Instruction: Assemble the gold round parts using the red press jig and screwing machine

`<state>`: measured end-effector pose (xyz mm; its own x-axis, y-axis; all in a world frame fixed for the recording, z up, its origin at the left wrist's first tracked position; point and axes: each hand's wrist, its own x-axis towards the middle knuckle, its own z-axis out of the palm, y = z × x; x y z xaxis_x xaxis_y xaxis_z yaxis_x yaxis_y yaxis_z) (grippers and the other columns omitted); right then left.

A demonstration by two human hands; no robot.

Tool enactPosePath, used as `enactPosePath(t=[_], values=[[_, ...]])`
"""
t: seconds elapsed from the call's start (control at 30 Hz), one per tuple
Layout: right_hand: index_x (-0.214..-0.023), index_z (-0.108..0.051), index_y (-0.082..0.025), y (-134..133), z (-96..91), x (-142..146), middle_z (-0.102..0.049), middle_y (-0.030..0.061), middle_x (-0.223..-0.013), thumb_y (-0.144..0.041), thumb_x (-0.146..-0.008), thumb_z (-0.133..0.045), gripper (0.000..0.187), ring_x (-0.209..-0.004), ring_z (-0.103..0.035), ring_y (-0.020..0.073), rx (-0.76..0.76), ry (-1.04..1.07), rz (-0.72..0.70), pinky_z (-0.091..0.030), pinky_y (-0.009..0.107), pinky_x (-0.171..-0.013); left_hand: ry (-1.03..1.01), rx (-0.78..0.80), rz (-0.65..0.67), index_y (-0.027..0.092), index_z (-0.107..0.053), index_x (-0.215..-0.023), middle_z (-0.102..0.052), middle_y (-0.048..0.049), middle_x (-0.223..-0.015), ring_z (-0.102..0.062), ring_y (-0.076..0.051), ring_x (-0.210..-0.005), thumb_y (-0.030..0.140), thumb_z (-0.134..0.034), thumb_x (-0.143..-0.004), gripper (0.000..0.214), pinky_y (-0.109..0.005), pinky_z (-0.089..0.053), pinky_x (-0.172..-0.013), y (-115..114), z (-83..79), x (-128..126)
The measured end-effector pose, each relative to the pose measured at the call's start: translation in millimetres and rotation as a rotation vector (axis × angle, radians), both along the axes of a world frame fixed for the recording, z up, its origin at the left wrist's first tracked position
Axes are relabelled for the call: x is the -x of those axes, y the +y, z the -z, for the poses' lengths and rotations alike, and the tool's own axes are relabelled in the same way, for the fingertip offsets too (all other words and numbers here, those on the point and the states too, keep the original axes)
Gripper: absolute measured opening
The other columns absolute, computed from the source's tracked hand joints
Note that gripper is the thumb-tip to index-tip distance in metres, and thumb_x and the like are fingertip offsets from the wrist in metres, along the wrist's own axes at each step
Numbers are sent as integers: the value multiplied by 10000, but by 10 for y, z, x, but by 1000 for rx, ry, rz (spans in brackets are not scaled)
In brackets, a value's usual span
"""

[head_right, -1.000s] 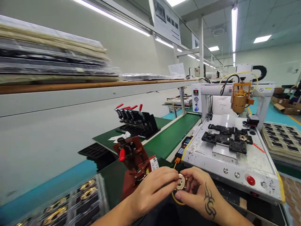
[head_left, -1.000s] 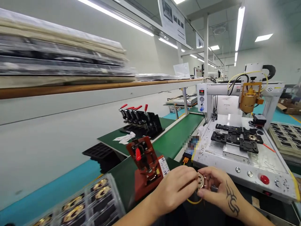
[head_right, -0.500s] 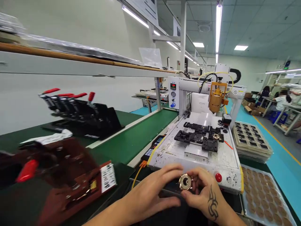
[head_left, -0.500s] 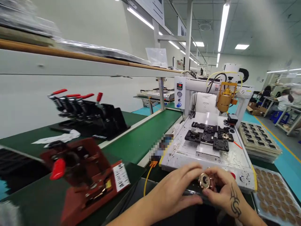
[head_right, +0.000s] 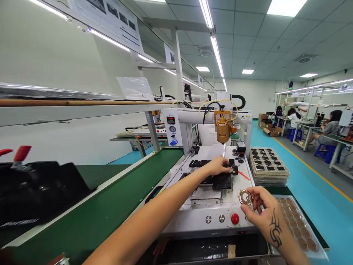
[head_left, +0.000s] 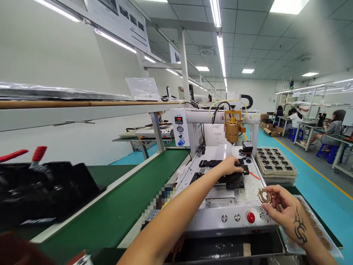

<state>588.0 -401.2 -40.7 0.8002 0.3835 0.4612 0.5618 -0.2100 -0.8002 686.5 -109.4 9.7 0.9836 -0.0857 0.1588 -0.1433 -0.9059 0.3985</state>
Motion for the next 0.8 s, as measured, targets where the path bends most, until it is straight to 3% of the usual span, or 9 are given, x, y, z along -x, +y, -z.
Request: enactPosePath(t=[0.2, 0.4, 0.57, 0.7, 0.8], values=[[-1146, -716, -231, -203, -54, -195, -653, 4, -805, -444, -863, -761, 356, -683, -573, 188, 22, -7, 52, -492, 301, -615, 256, -68, 8, 138, -727, -1059, -754, -52, -1050, -735, -215, -923, 396, -731, -996, 266, -401, -629, -843, 15, -32, -286], [-1081, -697, -185, 111, -143, -696, -632, 12, -816, -421, -877, -735, 314, -669, -525, 168, 43, -50, -18, -467, 296, -618, 270, -49, -7, 151, -706, -1193, -732, -76, -1192, -729, -241, -1012, 367, -710, -1014, 280, -424, -636, -879, -119, -95, -367], [-1010, -689, -178, 433, -104, -1100, -617, 2, -782, -428, -849, -724, 299, -658, -514, 163, 74, -77, -81, -441, 286, -603, 97, 90, -39, 139, -713, -1154, -730, -61, -1165, -723, -250, -999, 364, -728, -996, 275, -417, -631, -859, -83, -135, -101], [-958, -703, -173, 717, -85, -1420, -642, 5, -817, -379, -782, -784, 283, -712, -544, 166, 137, -102, -163, -450, 293, -660, -72, 259, -41, 135, -698, -1094, -744, -67, -1056, -713, -208, -950, 275, -741, -944, 209, -347, -589, -843, 49, -333, 217], [-935, -697, -164, 933, -73, -1649, -645, -8, -804, -353, -811, -813, 254, -703, -565, 150, 213, -91, -238, -460, 283, -658, -144, 373, -11, 154, -686, -1072, -753, -54, -957, -699, -183, -851, 281, -737, -877, 238, -277, -543, -740, 114, -503, 517]])
